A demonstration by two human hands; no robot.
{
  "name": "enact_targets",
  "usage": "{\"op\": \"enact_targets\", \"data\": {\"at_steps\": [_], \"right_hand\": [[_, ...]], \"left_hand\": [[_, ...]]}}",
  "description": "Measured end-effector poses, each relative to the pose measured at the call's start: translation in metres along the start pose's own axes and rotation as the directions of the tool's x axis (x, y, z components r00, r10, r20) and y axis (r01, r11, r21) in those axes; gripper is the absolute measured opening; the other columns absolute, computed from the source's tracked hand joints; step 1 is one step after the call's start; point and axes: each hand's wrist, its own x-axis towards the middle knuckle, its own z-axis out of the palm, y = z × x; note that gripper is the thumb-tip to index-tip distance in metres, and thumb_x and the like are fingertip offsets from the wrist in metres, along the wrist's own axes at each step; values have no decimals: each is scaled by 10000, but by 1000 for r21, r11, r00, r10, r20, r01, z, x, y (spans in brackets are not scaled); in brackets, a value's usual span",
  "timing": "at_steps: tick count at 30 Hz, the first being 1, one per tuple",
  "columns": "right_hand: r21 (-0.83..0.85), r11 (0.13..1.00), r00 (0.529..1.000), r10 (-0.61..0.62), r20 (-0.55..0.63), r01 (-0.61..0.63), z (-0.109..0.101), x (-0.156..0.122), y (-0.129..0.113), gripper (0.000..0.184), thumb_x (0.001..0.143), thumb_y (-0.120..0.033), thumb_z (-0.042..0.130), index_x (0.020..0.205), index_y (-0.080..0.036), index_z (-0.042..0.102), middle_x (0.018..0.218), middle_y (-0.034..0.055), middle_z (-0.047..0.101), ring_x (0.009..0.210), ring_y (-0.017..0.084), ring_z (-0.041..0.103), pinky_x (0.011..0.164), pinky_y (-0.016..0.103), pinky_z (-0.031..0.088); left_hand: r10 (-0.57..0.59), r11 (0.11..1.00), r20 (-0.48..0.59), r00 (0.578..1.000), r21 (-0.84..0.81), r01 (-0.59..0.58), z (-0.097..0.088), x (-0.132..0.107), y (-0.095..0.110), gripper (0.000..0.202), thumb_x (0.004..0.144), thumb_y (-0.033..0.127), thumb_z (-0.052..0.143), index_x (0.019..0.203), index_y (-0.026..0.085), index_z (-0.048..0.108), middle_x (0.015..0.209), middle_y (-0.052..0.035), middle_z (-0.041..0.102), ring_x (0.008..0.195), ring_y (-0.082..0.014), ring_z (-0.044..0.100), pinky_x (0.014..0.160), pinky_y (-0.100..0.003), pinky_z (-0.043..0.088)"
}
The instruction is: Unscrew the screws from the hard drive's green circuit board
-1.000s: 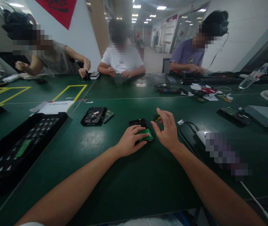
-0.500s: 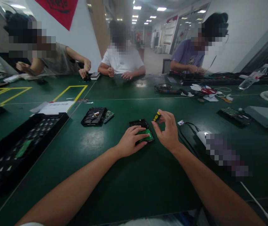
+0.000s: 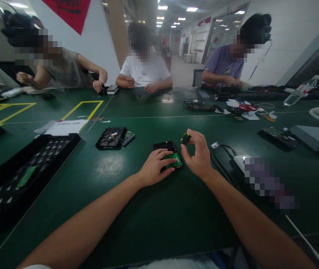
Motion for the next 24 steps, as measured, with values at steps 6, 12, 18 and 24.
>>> {"op": "enact_targets", "data": {"at_steps": [6,12,18,24], "right_hand": [[-22,1000,1000,-1,-6,1,0,-1,2,686,951,-186,637,1569,-322,372,1350,120,552,1085,253,628,812,434,663],[-16,1000,1000,13,17,-12,0,-1,1,703,959,-176,602,1590,-333,336,1376,122,536,1094,255,622,827,444,656],[-14,1000,1000,8,6,-8,-1,0,-1,720,945,-178,626,1586,-336,339,1364,120,534,1126,268,601,818,442,655],[-7,1000,999,6,36,-6,0,-2,1,758,954,-139,574,1623,-338,278,1429,126,501,1162,264,605,865,451,659]], "left_hand": [[-1,1000,-9,1000,-19,0,0,1,1,409,974,404,672,1377,329,669,1459,-89,603,1399,-343,499,1153,-611,414],[-3,1000,-13,1000,-26,2,-1,0,1,407,967,393,682,1370,333,674,1452,-88,608,1405,-350,494,1152,-617,415],[-1,1000,2,1000,-5,1,-2,0,2,400,983,404,660,1373,315,673,1465,-83,600,1411,-339,487,1160,-596,416],[-4,1000,0,1000,-3,4,-2,1,2,392,981,400,664,1363,319,679,1455,-81,607,1401,-338,494,1161,-596,412]]}}
